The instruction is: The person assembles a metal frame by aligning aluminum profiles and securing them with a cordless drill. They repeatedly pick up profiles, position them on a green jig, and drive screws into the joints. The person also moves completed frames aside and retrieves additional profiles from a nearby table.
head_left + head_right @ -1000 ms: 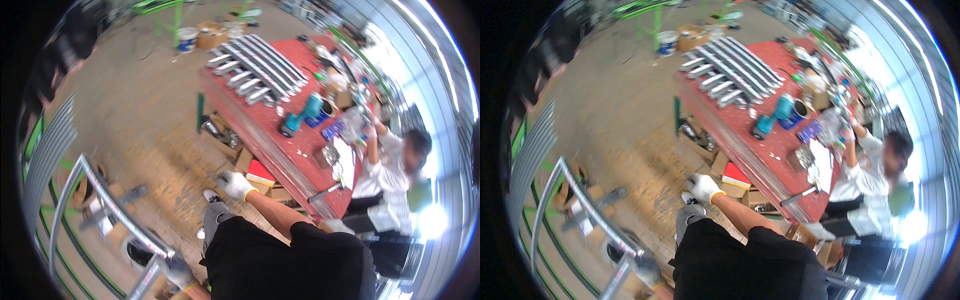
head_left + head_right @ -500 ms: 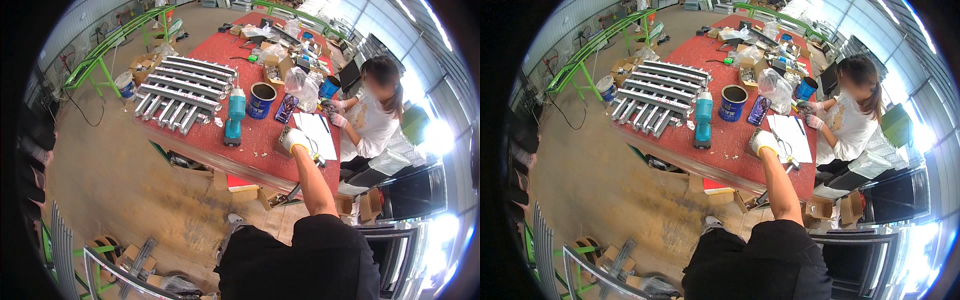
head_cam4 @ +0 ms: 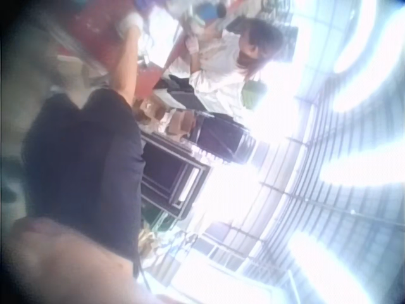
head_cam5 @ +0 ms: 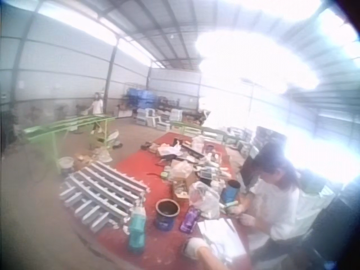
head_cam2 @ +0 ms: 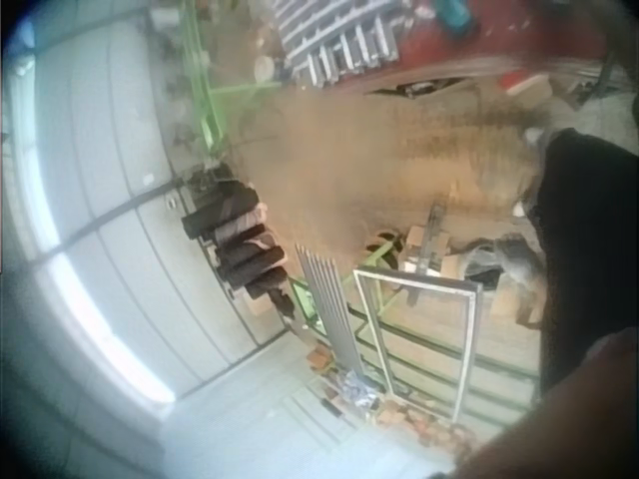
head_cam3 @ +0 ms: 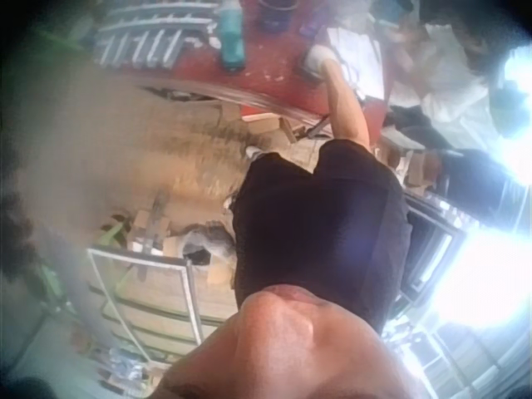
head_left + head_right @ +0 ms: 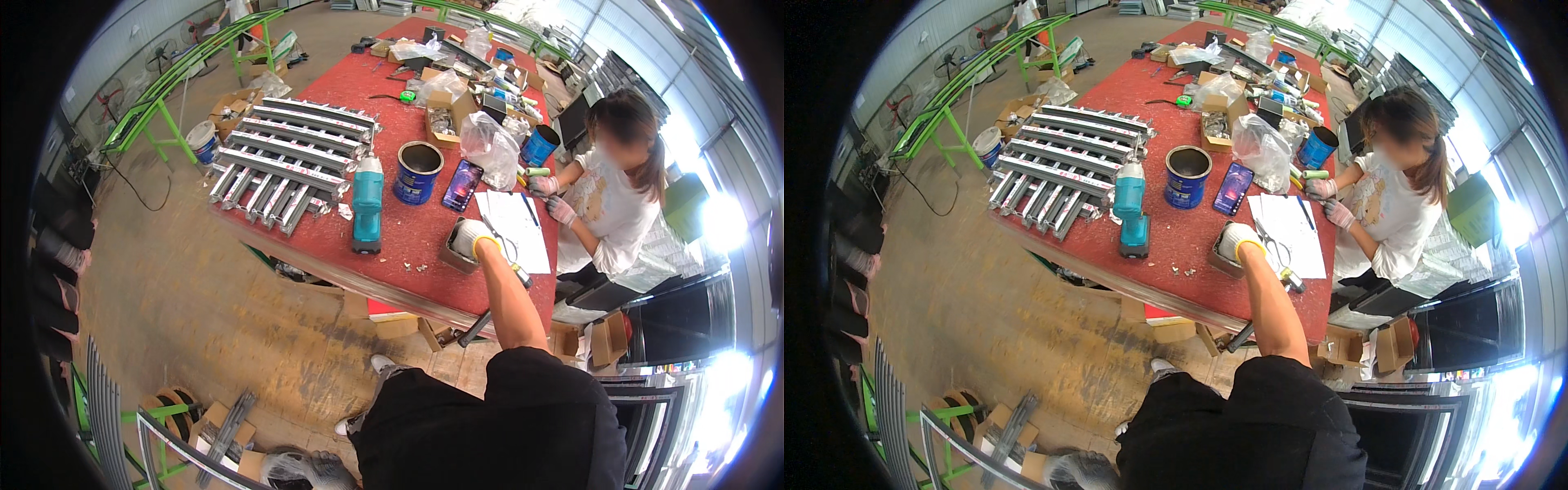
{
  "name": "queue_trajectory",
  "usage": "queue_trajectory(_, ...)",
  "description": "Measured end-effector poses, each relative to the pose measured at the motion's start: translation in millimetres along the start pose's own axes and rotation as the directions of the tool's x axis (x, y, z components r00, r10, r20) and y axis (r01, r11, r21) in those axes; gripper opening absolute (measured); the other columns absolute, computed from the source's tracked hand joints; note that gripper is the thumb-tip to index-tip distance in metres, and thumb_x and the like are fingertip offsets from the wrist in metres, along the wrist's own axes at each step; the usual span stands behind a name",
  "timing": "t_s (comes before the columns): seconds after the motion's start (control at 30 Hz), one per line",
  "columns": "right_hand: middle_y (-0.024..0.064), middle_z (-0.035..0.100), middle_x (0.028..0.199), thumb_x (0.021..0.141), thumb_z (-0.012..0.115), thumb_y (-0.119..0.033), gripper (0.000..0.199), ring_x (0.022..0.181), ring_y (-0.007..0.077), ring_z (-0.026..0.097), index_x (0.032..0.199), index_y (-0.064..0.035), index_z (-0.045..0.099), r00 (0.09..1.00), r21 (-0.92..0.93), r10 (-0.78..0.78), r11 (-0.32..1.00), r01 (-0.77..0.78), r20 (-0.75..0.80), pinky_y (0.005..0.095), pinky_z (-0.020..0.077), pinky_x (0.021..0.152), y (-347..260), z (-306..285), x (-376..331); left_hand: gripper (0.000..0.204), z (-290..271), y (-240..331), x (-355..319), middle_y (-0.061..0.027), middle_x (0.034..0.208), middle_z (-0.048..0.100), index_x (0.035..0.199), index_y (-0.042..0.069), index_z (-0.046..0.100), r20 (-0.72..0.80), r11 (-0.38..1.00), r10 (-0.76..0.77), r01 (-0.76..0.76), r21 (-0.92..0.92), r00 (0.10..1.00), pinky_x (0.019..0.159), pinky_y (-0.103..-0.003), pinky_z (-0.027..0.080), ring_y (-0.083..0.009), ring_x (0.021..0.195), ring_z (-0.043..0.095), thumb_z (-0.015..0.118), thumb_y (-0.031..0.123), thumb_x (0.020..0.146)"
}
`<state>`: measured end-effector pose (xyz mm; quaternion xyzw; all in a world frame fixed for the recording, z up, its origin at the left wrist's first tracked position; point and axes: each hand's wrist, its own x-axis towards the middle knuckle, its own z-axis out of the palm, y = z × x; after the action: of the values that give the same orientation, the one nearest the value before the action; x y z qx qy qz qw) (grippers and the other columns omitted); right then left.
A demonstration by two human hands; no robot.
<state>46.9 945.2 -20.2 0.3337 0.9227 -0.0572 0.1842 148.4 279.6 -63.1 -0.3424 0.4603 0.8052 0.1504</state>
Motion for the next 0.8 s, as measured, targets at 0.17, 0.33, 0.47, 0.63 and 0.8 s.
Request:
queue_trajectory(0.17,0.0268,0.074,0.109,0.09,0.061,-0.028,0.034,0.109,0.0392,0.073,0.101,-0.0016,0.079,0.994,-0.117,-0.105,0.988,0.105,0.008,0.0456,0.0586,0.089,-2.6,-3.4,-2.7,0.024,-3.5,22.3,12.0,-0.0114,0.112,0.067,0.12,0.008,0.06,0.065,1.0,-0.01,0.011,-0.014,0.998,0.102,-0.04,0.047,-0.0265,0.11,0.064,0.049,0.026,0.111)
queue_trajectory(0.33,0.0239,0.075,0.104,0.088,0.062,-0.03,0.032,0.101,0.0394,0.074,0.097,-0.0063,0.081,0.994,-0.008,-0.094,0.996,0.093,-0.049,0.0439,0.0594,0.084,-8.1,-27.0,-30.0,0.024,-15.9,48.6,26.2,-0.0104,0.11,0.067,0.117,0.009,0.06,0.12,1.0,0.01,-0.008,-0.019,0.993,0.102,-0.039,0.046,-0.025,0.11,0.063,0.048,0.028,0.111)
queue_trajectory(0.47,0.0209,0.076,0.096,0.078,0.073,-0.026,0.028,0.09,0.0377,0.075,0.098,-0.0075,0.081,0.996,0.036,-0.042,0.998,0.045,-0.077,0.0426,0.0586,0.08,-11.0,-32.8,-36.7,0.024,-24.9,57.3,34.4,-0.0095,0.109,0.066,0.115,0.01,0.059,0.154,0.999,0.023,-0.017,-0.04,0.988,0.102,-0.038,0.045,-0.0237,0.11,0.062,0.047,0.03,0.111)
queue_trajectory(0.63,0.0127,0.078,0.088,0.069,0.082,-0.022,0.033,0.076,0.0256,0.073,0.097,-0.0054,0.082,0.984,0.484,0.177,0.863,-0.145,-0.02,0.0392,0.0592,0.074,22.1,-12.4,-20.0,0.027,-7.2,58.2,27.8,-0.0085,0.103,0.067,0.109,0.011,0.061,0.118,0.994,0.078,-0.067,-0.09,0.99,0.096,-0.037,0.046,-0.0219,0.103,0.063,0.05,0.036,0.11)
queue_trajectory(0.8,0.0092,0.075,0.082,0.067,0.08,-0.005,0.028,0.067,0.0187,0.068,0.094,0.001,0.08,0.985,0.972,0.163,0.217,-0.093,0.058,0.0335,0.0566,0.064,44.0,-22.2,-34.3,0.029,55.4,65.3,22.5,-0.0032,0.098,0.061,0.125,0.006,0.063,0.034,0.996,0.063,-0.061,-0.06,0.997,0.075,-0.033,0.046,-0.018,0.088,0.057,0.06,0.026,0.105)
